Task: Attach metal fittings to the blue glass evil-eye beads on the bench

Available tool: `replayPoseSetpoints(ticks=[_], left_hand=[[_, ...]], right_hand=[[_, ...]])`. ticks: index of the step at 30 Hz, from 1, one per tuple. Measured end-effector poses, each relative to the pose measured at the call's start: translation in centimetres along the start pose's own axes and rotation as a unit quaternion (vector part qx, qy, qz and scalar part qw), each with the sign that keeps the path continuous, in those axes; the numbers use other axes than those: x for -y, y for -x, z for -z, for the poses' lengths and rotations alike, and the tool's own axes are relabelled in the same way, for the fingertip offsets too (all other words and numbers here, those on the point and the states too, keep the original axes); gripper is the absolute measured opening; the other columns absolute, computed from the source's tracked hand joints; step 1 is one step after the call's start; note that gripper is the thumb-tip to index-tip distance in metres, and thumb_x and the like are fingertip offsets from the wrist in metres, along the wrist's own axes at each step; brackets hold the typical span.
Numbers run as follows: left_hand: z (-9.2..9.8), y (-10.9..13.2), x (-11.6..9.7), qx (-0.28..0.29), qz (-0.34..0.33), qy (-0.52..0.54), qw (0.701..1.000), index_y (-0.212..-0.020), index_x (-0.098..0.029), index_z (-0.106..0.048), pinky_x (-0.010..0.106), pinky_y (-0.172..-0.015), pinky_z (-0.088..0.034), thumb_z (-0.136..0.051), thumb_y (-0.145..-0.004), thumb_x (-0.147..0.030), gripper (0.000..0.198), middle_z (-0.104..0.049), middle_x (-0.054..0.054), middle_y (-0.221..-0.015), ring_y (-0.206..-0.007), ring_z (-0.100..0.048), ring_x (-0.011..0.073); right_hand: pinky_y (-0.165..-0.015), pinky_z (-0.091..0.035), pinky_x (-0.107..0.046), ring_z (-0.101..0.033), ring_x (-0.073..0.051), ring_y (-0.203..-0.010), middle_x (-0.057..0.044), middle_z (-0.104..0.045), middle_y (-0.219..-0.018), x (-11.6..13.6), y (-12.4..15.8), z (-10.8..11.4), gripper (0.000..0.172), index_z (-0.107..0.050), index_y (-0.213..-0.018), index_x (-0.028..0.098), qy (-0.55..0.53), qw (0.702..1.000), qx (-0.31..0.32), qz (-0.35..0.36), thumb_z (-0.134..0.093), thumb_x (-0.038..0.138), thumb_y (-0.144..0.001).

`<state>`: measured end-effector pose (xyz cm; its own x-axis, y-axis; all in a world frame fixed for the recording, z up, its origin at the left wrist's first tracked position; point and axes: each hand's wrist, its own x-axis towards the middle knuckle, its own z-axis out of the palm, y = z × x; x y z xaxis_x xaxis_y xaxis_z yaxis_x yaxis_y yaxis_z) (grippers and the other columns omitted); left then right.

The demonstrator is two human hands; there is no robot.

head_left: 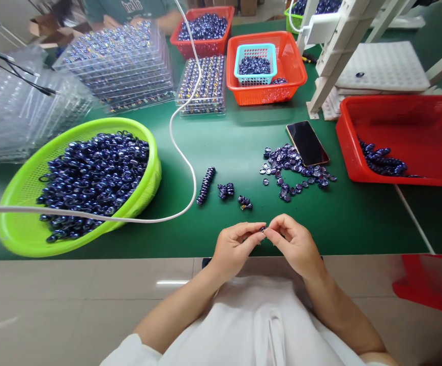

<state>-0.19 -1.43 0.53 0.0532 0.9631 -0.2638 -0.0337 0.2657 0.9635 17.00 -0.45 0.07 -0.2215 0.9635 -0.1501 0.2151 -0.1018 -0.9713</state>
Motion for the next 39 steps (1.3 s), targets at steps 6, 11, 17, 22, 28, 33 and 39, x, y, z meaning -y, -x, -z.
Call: replayPoseSetpoints(ticks=[6,11,17,22,28,33,39], left_hand=[[0.6,-0.6,-0.1,0.054,0.078,0.132,0.987,-0.083,-0.015,-0.078,0.024,-0.061,-0.048,-0.078,-0.074,-0.029,0.017,-0.070,0.003,-0.067,-0.060,-0.058,0.0117],[0.7,-1.2,-0.2,0.055,0.186,0.215,0.957,-0.080,-0.011,-0.076,0.023,-0.059,-0.045,-0.082,-0.066,-0.025,0.021,-0.069,0.004,-0.067,-0.057,-0.058,0.0110],[0.8,-1.7,-0.7,0.092,0.225,0.239,0.940,-0.079,-0.009,-0.076,0.026,-0.064,-0.050,-0.082,-0.064,-0.022,0.021,-0.072,0.008,-0.072,-0.064,-0.065,0.0150],[0.9,-1.8,-0.8,0.125,0.239,0.228,0.936,-0.080,-0.009,-0.076,0.027,-0.066,-0.052,-0.083,-0.065,-0.024,0.022,-0.072,0.008,-0.075,-0.066,-0.067,0.0152],[0.7,-1.5,-0.3,0.106,0.195,0.214,0.951,-0.087,-0.010,-0.077,0.024,-0.061,-0.050,-0.084,-0.068,-0.028,0.026,-0.072,0.006,-0.073,-0.059,-0.061,0.0111],[0.4,-1.0,-0.4,0.092,0.116,0.133,0.980,-0.087,-0.013,-0.078,0.025,-0.061,-0.051,-0.082,-0.071,-0.034,0.026,-0.073,0.006,-0.076,-0.059,-0.059,0.0113],[0.3,-0.6,-0.7,0.078,0.090,0.102,0.988,-0.089,-0.015,-0.078,0.025,-0.065,-0.052,-0.081,-0.074,-0.036,0.026,-0.074,0.005,-0.077,-0.068,-0.063,0.0143]], right_hand=[[-0.068,-0.048,-0.025,-0.059,-0.013,-0.074,0.001,-0.060,-0.083,-0.5,0.2,0.4,0.005,-0.062,-0.099,0.024,0.003,0.993,0.047,0.109,-0.058,0.025,-0.096],[-0.071,-0.050,-0.028,-0.059,-0.014,-0.082,-0.003,-0.058,-0.096,-0.8,0.1,1.0,0.037,-0.065,-0.119,0.032,0.147,0.930,0.075,0.329,-0.049,0.008,-0.096],[-0.071,-0.046,-0.032,-0.058,-0.016,-0.080,-0.006,-0.064,-0.099,-0.5,0.3,1.4,0.033,-0.069,-0.118,0.031,0.345,0.852,0.046,0.392,-0.055,0.011,-0.094],[-0.070,-0.046,-0.033,-0.060,-0.017,-0.081,-0.006,-0.065,-0.094,-0.5,0.2,1.7,0.027,-0.070,-0.110,0.026,0.352,0.830,0.033,0.430,-0.062,0.011,-0.090],[-0.068,-0.051,-0.032,-0.062,-0.016,-0.074,-0.003,-0.067,-0.087,-1.4,0.2,1.0,0.031,-0.059,-0.110,0.026,0.224,0.889,-0.005,0.400,-0.057,0.006,-0.086],[-0.069,-0.053,-0.034,-0.064,-0.018,-0.075,-0.003,-0.068,-0.086,-1.4,0.7,0.4,0.030,-0.059,-0.106,0.027,0.204,0.921,-0.082,0.321,-0.058,0.006,-0.085],[-0.066,-0.055,-0.028,-0.065,-0.015,-0.077,-0.003,-0.064,-0.089,-0.7,0.9,0.4,0.031,-0.066,-0.107,0.029,0.113,0.936,-0.041,0.332,-0.059,0.006,-0.088]])
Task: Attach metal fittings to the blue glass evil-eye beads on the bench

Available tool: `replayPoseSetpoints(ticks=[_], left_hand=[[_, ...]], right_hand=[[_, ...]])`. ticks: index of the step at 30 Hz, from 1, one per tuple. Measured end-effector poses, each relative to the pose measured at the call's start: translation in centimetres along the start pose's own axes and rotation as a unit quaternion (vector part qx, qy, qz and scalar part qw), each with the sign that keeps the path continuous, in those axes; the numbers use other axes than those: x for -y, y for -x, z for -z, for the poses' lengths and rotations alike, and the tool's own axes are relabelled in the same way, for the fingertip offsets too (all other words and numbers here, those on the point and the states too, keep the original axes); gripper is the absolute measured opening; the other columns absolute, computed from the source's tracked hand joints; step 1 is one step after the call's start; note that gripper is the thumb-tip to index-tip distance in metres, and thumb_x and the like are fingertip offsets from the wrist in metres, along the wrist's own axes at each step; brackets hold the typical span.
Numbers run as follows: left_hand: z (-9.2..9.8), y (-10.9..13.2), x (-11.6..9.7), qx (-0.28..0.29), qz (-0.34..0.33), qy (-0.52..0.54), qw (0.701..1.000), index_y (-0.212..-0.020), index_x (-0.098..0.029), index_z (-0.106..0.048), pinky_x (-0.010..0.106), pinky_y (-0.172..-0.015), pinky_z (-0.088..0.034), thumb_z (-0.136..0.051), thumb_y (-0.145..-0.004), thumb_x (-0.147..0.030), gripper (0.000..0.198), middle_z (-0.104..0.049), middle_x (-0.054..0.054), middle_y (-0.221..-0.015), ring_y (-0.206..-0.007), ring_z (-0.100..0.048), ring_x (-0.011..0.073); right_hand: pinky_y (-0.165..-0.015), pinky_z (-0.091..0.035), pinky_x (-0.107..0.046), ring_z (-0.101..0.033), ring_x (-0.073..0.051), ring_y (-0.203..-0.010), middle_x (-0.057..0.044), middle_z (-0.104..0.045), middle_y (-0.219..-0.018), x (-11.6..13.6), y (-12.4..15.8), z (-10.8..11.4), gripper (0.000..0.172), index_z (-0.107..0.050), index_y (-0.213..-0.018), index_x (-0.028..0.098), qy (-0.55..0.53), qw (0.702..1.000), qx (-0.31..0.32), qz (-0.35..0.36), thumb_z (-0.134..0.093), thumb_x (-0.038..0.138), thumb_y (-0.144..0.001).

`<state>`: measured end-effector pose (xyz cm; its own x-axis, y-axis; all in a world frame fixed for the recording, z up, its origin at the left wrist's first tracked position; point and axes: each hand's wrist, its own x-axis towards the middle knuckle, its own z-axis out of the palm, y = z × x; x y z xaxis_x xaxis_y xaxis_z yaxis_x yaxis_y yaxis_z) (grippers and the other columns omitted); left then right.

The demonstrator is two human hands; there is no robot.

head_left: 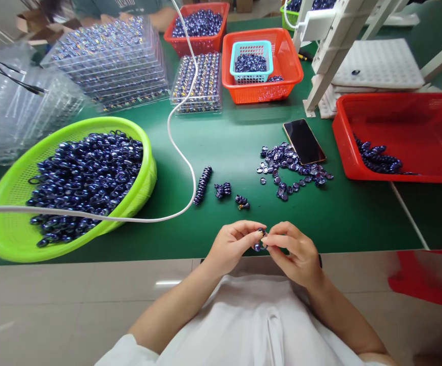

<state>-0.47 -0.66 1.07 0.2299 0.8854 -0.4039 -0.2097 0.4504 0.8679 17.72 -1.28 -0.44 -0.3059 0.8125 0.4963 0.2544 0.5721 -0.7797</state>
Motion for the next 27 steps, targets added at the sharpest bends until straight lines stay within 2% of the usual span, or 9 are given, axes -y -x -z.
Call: replayPoseSetpoints(ticks=[7,16,20,27], left_hand=[[0.2,0.3,0.3,0.014,-0.024,-0.011,1.000,-0.092,-0.016,-0.079,0.024,-0.063,-0.052,-0.079,-0.077,-0.036,0.025,-0.075,0.005,-0.079,-0.065,-0.061,0.0126],[0.4,0.5,1.1,-0.013,-0.056,-0.085,0.995,-0.099,-0.017,-0.080,0.021,-0.062,-0.051,-0.072,-0.083,-0.027,0.021,-0.077,0.007,-0.085,-0.068,-0.063,0.0130],[0.4,0.5,1.0,-0.019,-0.098,-0.129,0.987,-0.100,-0.016,-0.080,0.021,-0.060,-0.051,-0.070,-0.084,-0.025,0.021,-0.077,0.007,-0.086,-0.066,-0.064,0.0133],[0.7,0.5,0.8,-0.003,-0.170,-0.193,0.966,-0.101,-0.017,-0.079,0.025,-0.071,-0.054,-0.067,-0.087,-0.022,0.019,-0.078,0.007,-0.090,-0.080,-0.070,0.0178]], right_hand=[[-0.066,-0.053,-0.028,-0.064,-0.015,-0.078,-0.002,-0.064,-0.090,-0.2,0.4,-0.1,0.032,-0.068,-0.109,0.030,0.003,0.998,-0.025,-0.055,-0.063,0.007,-0.087],[-0.065,-0.053,-0.027,-0.064,-0.015,-0.079,-0.003,-0.065,-0.091,-0.2,0.2,-0.3,0.031,-0.068,-0.109,0.029,0.019,0.998,-0.029,-0.047,-0.063,0.006,-0.088],[-0.063,-0.052,-0.026,-0.064,-0.014,-0.078,-0.003,-0.065,-0.090,-0.4,0.2,-0.3,0.029,-0.068,-0.107,0.027,0.015,0.998,-0.034,-0.043,-0.064,0.005,-0.087],[-0.066,-0.051,-0.025,-0.064,-0.013,-0.080,-0.003,-0.065,-0.090,-0.4,0.1,-0.3,0.030,-0.068,-0.105,0.024,0.003,0.998,-0.035,-0.047,-0.064,0.002,-0.086]])
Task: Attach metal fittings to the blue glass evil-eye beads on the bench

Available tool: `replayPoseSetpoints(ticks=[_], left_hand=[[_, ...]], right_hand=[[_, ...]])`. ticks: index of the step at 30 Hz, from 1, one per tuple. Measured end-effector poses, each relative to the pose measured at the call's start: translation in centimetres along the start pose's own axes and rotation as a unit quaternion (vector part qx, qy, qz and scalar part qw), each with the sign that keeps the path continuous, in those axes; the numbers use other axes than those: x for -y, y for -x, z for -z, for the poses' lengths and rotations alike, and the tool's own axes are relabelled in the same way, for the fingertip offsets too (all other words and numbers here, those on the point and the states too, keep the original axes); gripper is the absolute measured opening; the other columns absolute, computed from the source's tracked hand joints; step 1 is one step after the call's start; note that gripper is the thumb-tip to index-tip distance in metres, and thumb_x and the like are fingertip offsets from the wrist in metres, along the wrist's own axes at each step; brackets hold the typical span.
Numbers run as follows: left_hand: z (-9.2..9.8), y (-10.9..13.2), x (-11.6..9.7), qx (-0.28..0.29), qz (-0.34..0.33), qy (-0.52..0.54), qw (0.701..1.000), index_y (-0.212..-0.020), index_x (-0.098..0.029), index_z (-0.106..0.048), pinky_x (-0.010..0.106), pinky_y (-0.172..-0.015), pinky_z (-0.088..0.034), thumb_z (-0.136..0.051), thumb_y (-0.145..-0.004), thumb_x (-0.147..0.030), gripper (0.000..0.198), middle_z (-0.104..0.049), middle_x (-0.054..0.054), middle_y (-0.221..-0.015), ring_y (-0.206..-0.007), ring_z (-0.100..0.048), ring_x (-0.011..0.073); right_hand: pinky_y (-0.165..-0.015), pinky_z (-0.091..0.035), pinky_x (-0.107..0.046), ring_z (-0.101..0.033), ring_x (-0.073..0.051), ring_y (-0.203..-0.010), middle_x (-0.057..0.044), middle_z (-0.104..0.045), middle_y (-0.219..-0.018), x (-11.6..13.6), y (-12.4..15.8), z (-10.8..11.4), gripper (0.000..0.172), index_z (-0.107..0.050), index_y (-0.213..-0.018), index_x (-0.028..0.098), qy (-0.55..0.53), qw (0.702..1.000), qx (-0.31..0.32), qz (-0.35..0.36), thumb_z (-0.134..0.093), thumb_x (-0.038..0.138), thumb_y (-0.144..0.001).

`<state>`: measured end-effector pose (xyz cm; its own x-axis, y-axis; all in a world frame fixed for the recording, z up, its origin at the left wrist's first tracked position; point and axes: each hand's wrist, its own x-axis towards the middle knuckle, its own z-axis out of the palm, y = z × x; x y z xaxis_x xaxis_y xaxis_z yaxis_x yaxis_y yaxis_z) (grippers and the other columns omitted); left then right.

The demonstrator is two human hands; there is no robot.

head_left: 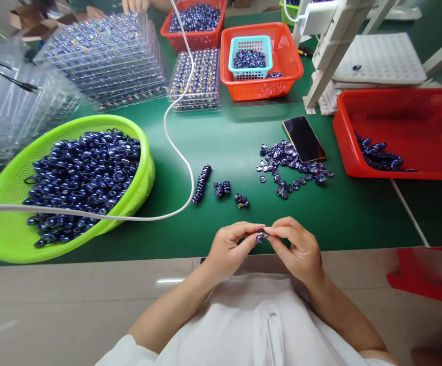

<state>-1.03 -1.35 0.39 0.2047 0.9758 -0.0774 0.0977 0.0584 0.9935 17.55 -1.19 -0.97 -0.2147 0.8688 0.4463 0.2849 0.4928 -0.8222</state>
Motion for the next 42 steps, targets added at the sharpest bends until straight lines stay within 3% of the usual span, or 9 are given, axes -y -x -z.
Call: replayPoseSetpoints(ticks=[8,16,22,25,37,42], left_hand=[[-0.1,0.0,0.5,0.006,-0.044,-0.019,0.999,-0.103,-0.016,-0.078,0.027,-0.073,-0.054,-0.065,-0.089,-0.018,0.019,-0.077,0.009,-0.089,-0.080,-0.070,0.0184],[-0.5,0.1,0.4,-0.022,-0.113,-0.076,0.990,-0.103,-0.013,-0.076,0.027,-0.071,-0.054,-0.062,-0.088,-0.013,0.021,-0.075,0.009,-0.084,-0.076,-0.068,0.0173],[-0.8,0.5,1.1,-0.047,-0.014,-0.018,0.999,-0.103,-0.015,-0.074,0.030,-0.076,-0.058,-0.067,-0.086,-0.021,0.020,-0.077,0.010,-0.092,-0.081,-0.072,0.0198],[-0.8,0.5,1.2,-0.043,0.000,-0.015,0.999,-0.097,-0.015,-0.075,0.029,-0.074,-0.058,-0.067,-0.086,-0.022,0.015,-0.077,0.008,-0.089,-0.079,-0.072,0.0195],[-0.9,0.3,0.4,-0.060,-0.140,-0.105,0.983,-0.093,-0.015,-0.072,0.025,-0.067,-0.051,-0.063,-0.086,-0.013,0.012,-0.070,0.005,-0.076,-0.068,-0.063,0.0146],[-0.9,0.1,0.6,-0.065,-0.117,-0.114,0.984,-0.092,-0.017,-0.073,0.026,-0.069,-0.052,-0.063,-0.087,-0.016,0.011,-0.071,0.005,-0.077,-0.070,-0.064,0.0155]], right_hand=[[-0.069,-0.052,-0.028,-0.063,-0.015,-0.081,-0.003,-0.065,-0.090,-0.1,0.2,-0.2,0.028,-0.065,-0.103,0.023,0.044,0.999,0.005,0.014,-0.063,0.002,-0.086],[-0.065,-0.049,-0.026,-0.059,-0.013,-0.074,-0.002,-0.063,-0.086,0.4,-0.1,-0.3,0.019,-0.061,-0.098,0.022,0.041,0.998,0.014,-0.039,-0.058,0.006,-0.088],[-0.064,-0.047,-0.025,-0.058,-0.012,-0.070,0.000,-0.063,-0.082,0.9,-0.6,-0.2,0.014,-0.062,-0.091,0.021,0.053,0.996,0.023,-0.061,-0.057,0.008,-0.089],[-0.062,-0.046,-0.024,-0.057,-0.012,-0.069,0.000,-0.063,-0.079,1.1,-0.7,-0.2,0.014,-0.062,-0.090,0.021,0.052,0.996,0.025,-0.067,-0.056,0.009,-0.089],[-0.057,-0.043,-0.023,-0.054,-0.011,-0.062,0.000,-0.064,-0.075,1.8,-1.1,-0.5,0.011,-0.063,-0.083,0.020,0.036,0.990,0.018,-0.132,-0.057,0.012,-0.088],[-0.055,-0.043,-0.024,-0.053,-0.011,-0.060,0.001,-0.062,-0.072,1.6,-1.5,-0.7,0.011,-0.063,-0.081,0.020,0.031,0.988,0.019,-0.152,-0.057,0.014,-0.087]])
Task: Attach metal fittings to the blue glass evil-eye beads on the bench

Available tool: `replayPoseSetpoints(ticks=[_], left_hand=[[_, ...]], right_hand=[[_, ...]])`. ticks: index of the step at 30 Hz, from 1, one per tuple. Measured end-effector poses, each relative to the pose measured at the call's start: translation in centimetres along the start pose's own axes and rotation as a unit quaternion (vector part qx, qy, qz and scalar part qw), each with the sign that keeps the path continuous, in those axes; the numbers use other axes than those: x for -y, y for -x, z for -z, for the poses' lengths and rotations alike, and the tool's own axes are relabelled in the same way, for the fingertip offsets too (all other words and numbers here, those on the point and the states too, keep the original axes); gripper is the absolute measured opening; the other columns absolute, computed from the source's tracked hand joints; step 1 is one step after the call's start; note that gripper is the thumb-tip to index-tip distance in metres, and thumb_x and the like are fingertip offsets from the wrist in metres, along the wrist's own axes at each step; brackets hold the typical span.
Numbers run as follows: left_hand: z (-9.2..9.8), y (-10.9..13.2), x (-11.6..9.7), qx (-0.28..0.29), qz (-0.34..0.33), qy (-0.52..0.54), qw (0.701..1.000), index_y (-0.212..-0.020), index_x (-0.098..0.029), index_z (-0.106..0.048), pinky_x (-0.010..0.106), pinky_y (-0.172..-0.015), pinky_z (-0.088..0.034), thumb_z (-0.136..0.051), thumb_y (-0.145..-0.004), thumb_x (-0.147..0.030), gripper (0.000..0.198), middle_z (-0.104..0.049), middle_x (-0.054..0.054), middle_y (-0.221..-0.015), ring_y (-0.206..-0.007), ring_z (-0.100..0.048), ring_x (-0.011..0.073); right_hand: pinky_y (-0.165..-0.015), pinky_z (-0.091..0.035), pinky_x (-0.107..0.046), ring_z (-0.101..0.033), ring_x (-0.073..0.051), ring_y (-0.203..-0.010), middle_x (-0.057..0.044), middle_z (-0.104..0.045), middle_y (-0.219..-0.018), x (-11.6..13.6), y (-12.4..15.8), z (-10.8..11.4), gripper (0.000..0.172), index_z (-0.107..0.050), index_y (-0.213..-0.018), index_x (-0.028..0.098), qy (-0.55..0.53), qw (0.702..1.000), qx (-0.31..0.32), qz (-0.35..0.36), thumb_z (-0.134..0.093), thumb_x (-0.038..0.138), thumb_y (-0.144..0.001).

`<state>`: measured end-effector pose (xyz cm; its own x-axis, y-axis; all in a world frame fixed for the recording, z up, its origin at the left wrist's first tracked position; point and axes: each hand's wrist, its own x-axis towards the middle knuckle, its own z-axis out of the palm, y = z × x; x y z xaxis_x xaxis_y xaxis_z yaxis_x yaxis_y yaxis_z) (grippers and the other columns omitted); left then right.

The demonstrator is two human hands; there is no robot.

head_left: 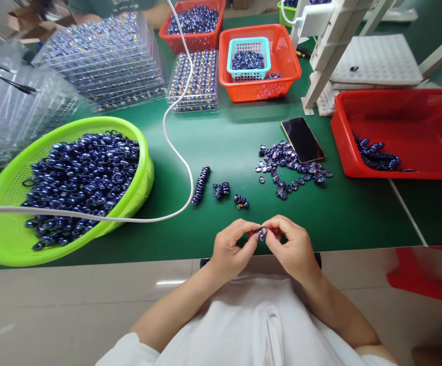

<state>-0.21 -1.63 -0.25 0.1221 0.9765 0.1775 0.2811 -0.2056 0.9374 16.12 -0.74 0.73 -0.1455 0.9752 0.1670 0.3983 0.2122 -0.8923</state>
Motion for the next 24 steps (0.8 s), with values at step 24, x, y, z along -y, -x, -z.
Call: replayPoseSetpoints(ticks=[24], left_hand=[[0.4,0.4,0.8,0.063,0.078,0.118,0.988,-0.109,-0.019,-0.078,0.029,-0.071,-0.056,-0.066,-0.089,-0.025,0.024,-0.078,0.010,-0.089,-0.079,-0.071,0.0200]], right_hand=[[-0.054,-0.042,-0.022,-0.053,-0.011,-0.062,0.001,-0.059,-0.074,-0.8,-0.2,1.6,0.006,-0.064,-0.084,0.020,-0.049,0.994,0.094,-0.038,-0.060,0.018,-0.088]])
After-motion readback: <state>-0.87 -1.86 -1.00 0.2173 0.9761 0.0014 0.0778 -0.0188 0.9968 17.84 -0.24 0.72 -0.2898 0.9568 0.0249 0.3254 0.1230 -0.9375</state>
